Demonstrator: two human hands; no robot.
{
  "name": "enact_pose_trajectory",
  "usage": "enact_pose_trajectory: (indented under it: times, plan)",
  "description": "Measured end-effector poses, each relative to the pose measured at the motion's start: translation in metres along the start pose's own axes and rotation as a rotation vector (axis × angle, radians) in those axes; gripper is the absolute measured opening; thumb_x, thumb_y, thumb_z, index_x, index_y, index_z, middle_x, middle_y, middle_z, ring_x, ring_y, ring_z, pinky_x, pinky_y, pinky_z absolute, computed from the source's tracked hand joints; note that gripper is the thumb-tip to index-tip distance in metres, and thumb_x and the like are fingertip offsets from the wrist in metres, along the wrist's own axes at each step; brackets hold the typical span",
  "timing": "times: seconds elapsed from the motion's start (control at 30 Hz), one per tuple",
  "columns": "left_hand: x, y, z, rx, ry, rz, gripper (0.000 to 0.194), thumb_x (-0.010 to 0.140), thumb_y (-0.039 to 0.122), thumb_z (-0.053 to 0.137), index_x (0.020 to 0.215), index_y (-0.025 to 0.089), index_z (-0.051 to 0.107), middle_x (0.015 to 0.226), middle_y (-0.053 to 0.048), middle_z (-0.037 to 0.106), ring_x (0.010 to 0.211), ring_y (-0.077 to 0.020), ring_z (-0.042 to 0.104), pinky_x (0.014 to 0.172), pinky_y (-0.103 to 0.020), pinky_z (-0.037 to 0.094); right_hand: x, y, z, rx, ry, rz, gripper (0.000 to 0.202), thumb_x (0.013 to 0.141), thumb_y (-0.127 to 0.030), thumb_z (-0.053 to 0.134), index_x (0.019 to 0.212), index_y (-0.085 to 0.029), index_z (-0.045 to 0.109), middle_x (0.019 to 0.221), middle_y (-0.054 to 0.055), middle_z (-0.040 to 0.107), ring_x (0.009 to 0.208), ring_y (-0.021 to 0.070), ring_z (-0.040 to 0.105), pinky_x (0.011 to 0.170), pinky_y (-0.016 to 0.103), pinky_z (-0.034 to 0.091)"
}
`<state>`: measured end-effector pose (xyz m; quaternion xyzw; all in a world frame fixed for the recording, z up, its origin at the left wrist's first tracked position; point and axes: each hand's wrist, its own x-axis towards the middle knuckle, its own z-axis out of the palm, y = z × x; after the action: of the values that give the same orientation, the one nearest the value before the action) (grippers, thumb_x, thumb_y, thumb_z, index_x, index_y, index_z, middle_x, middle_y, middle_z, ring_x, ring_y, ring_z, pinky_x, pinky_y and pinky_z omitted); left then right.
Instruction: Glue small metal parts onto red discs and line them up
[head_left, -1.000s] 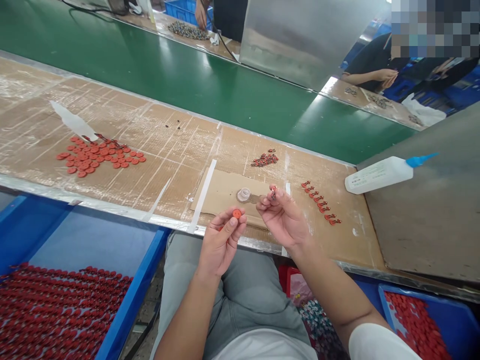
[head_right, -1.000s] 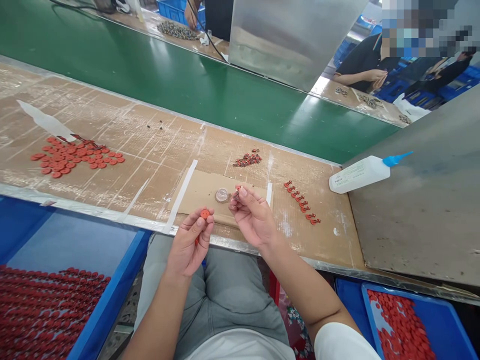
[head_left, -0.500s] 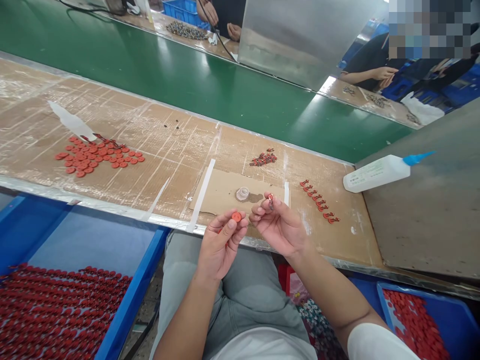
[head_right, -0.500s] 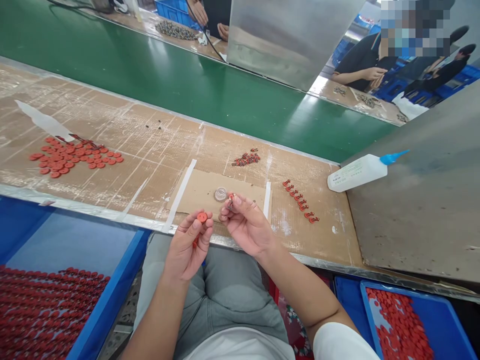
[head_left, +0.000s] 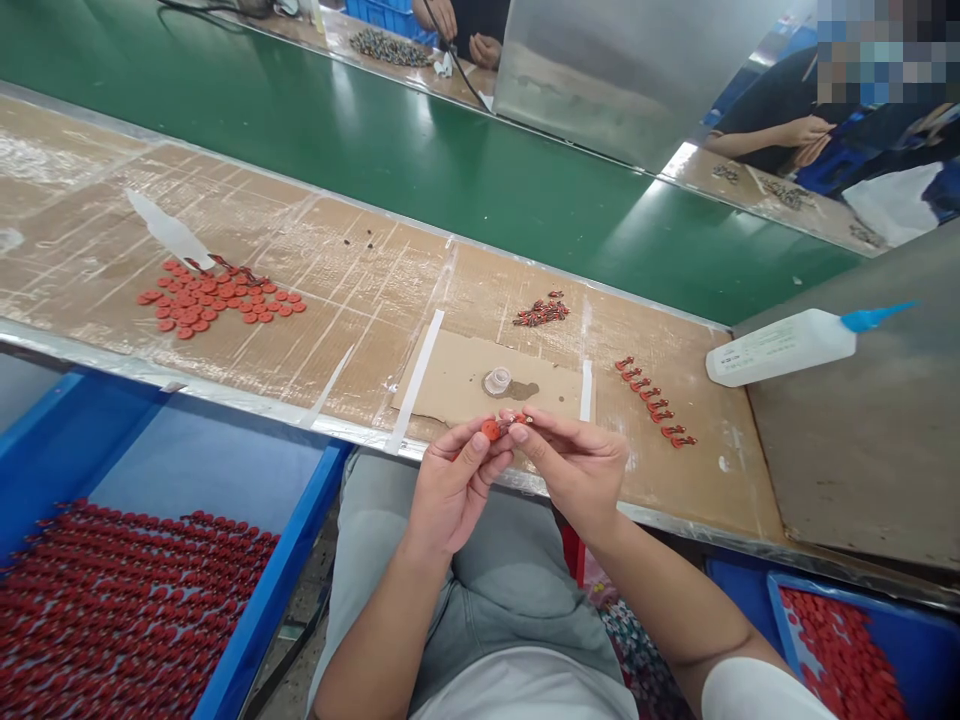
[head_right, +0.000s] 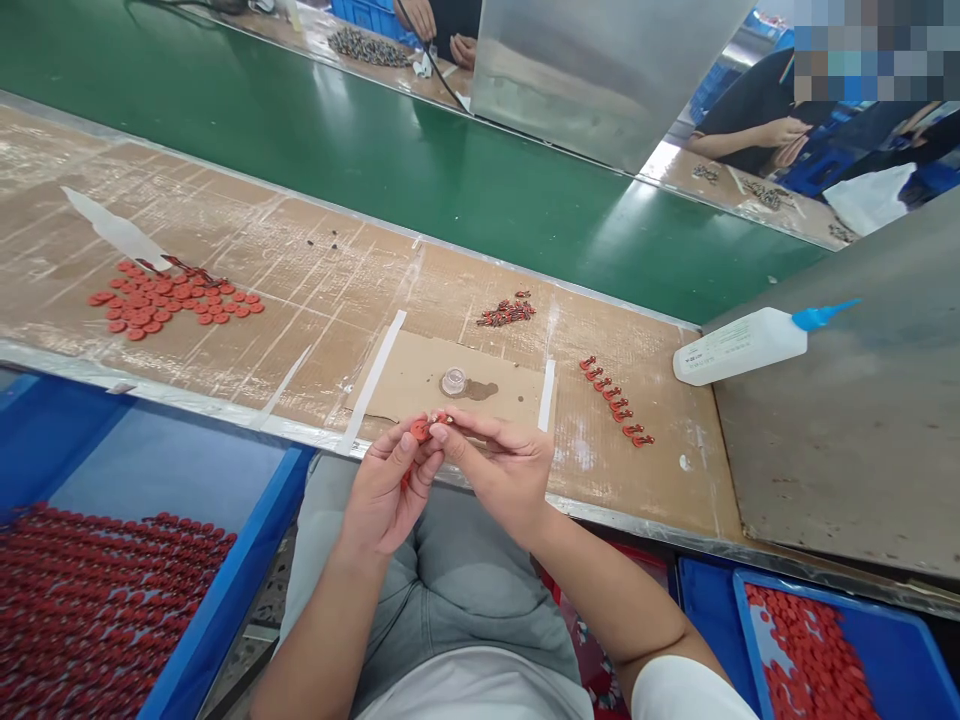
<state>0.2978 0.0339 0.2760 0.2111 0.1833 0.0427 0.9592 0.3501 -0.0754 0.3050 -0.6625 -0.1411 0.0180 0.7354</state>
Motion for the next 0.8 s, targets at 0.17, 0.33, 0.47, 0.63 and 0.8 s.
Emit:
enact_pose_trajectory:
  times: [0.17,0.33,0.47,0.63,0.8]
  plan:
    - [0.0006,-0.0012,-0.002,0.005,0.025,0.016,0.02,0.071,0.024,0.077,0.09,0.019,0.073,0.093,-0.005,0.076,0.081,-0.0139,0.072,0.072,-0.018,0.059,-0.0014,-0.0005,0.0011,-0.073,-0.004,-0.092,0.025,0.069,-0.015,0.078,0.09,-0.028,0.075,0.091,-0.001,0.075,0.079,0.0205,0.073,0.076,0.035,0.065]
    - [0.0003,-0.0005,-0.0014,0.019,0.013,0.027,0.019,0.071,0.023,0.077,0.089,0.02,0.073,0.095,-0.004,0.076,0.083,-0.014,0.072,0.076,-0.02,0.058,-0.0013,0.0021,0.0007,-0.095,-0.012,-0.137,0.029,0.069,-0.013,0.077,0.091,-0.031,0.075,0.092,-0.002,0.075,0.08,0.0205,0.073,0.076,0.035,0.064]
    - [0.0,0.0,-0.001,0.014,0.0,0.035,0.017,0.072,0.023,0.076,0.088,0.02,0.074,0.093,-0.004,0.076,0.082,-0.0126,0.072,0.075,-0.018,0.058,-0.0017,0.005,0.0003,-0.086,-0.022,-0.134,0.029,0.07,-0.013,0.077,0.092,-0.031,0.075,0.094,-0.002,0.075,0.081,0.0202,0.073,0.078,0.035,0.064]
    - [0.001,-0.0001,-0.002,0.027,0.015,0.041,0.016,0.072,0.023,0.076,0.088,0.021,0.074,0.095,-0.003,0.076,0.082,-0.012,0.072,0.075,-0.018,0.057,-0.0017,0.0068,0.0014,-0.129,-0.027,-0.166,0.03,0.071,-0.012,0.076,0.093,-0.032,0.075,0.094,-0.003,0.075,0.082,0.0194,0.073,0.077,0.034,0.064]
    - [-0.0014,0.0013,-0.0012,0.037,0.003,0.054,0.014,0.074,0.023,0.074,0.088,0.021,0.074,0.094,-0.002,0.076,0.083,-0.0113,0.072,0.075,-0.017,0.057,-0.0021,0.007,0.0002,-0.158,-0.041,-0.187,0.033,0.071,-0.01,0.075,0.094,-0.033,0.074,0.095,-0.004,0.075,0.082,0.0179,0.073,0.077,0.031,0.064]
